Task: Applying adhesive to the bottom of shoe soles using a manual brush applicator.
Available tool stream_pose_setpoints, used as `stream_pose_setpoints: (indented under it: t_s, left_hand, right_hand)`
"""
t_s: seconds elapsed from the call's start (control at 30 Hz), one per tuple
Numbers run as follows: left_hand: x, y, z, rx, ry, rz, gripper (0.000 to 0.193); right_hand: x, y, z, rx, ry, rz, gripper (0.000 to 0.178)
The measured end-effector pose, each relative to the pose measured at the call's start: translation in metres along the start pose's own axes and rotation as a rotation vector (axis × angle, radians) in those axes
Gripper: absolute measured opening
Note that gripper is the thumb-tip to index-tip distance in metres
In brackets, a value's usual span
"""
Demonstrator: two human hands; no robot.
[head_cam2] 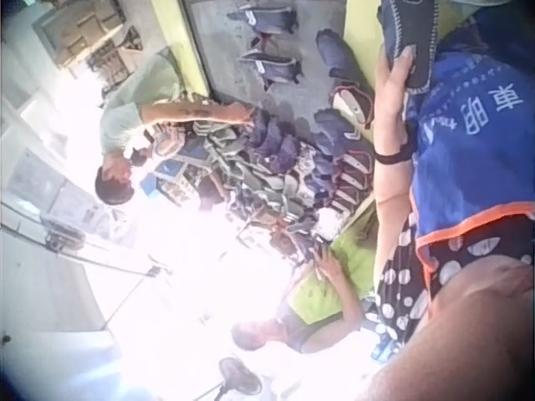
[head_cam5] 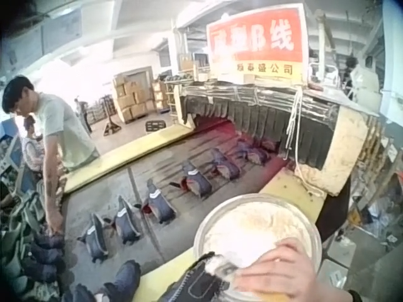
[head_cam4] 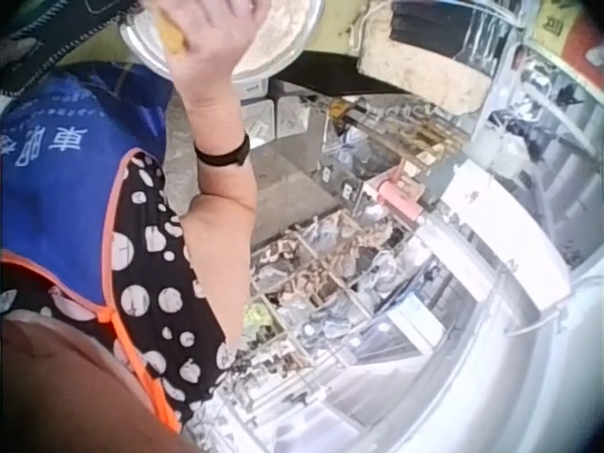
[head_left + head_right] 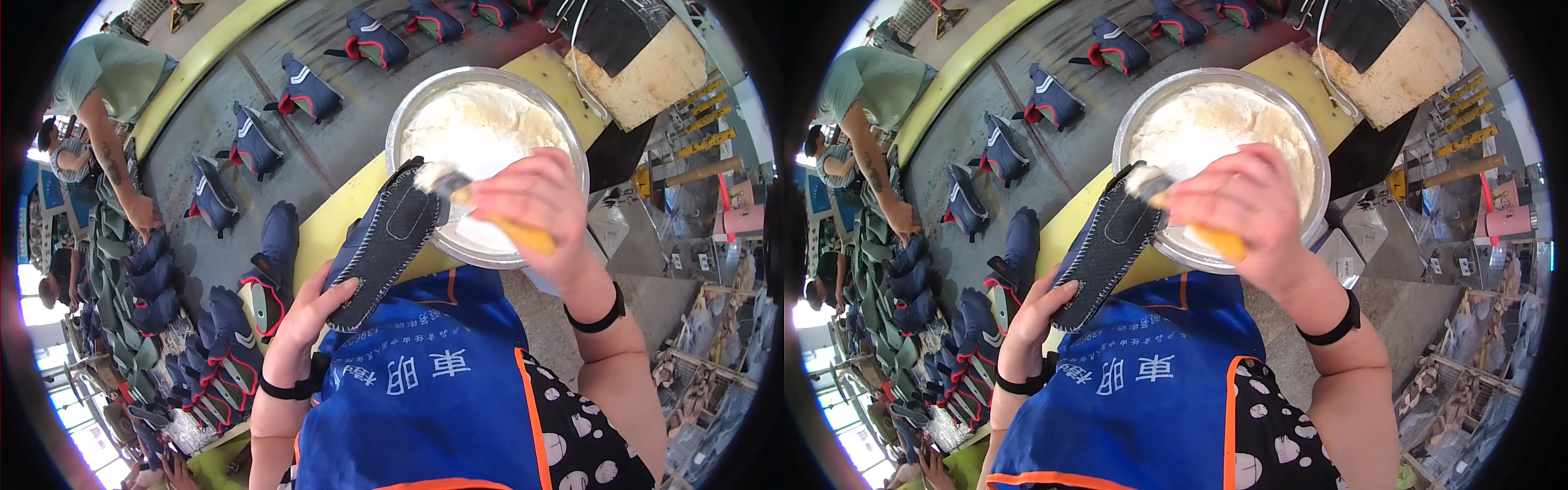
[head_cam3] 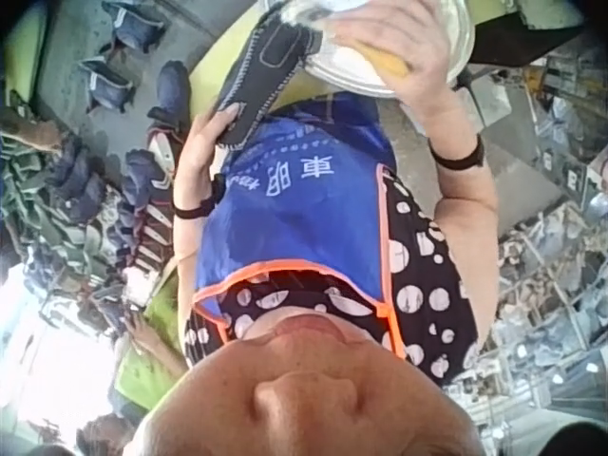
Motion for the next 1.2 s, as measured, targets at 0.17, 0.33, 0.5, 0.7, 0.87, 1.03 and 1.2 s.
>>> stream_pose_setpoints:
  t_s: [0.17, 0.33, 0.5, 0.7, 0.87, 1.03, 1.2]
  left_hand:
    - [-0.008, 0.001, -0.007, -0.009, 0.011, 0.007, 0.061]
    - [-0.018, 0.005, -0.017, 0.009, 0.003, -0.042, 0.065]
    - [-0.021, 0.009, -0.024, 0.058, -0.052, -0.078, 0.066]
    - [-0.019, 0.006, -0.026, 0.064, -0.013, -0.081, 0.073]
    - [-0.015, -0.004, -0.029, 0.062, -0.068, -0.074, 0.072]
    - [-0.010, -0.012, -0.031, 0.081, -0.100, -0.067, 0.068]
    - [-0.011, -0.016, -0.031, 0.078, -0.073, -0.060, 0.069]
  right_hand:
    - [0.042, 0.012, -0.037, -0.215, 0.157, -0.189, 0.016]
    - [0.054, 0.021, 0.000, -0.049, 0.118, -0.147, 0.012]
    - [0.051, 0.019, 0.037, 0.281, 0.147, -0.146, 0.014]
    - [0.055, 0.013, 0.018, 0.312, 0.230, 0.011, 0.014]
    - [0.069, -0.014, 0.024, 0.656, 0.247, -0.065, 0.028]
    - [0.062, -0.031, -0.031, 0.499, 0.188, -0.012, 0.027]
    - [0.068, -0.040, -0.037, 0.605, 0.329, -0.054, 0.029]
Point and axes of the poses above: each hand's wrist, its own y-axis towards the middle knuckle, its own x-axis out of the palm, z = x × y, the point moved 9 cm from there along y, towards the middle knuckle, and after that the axes turned 2 degrees about -z, right-handed, at the moved point
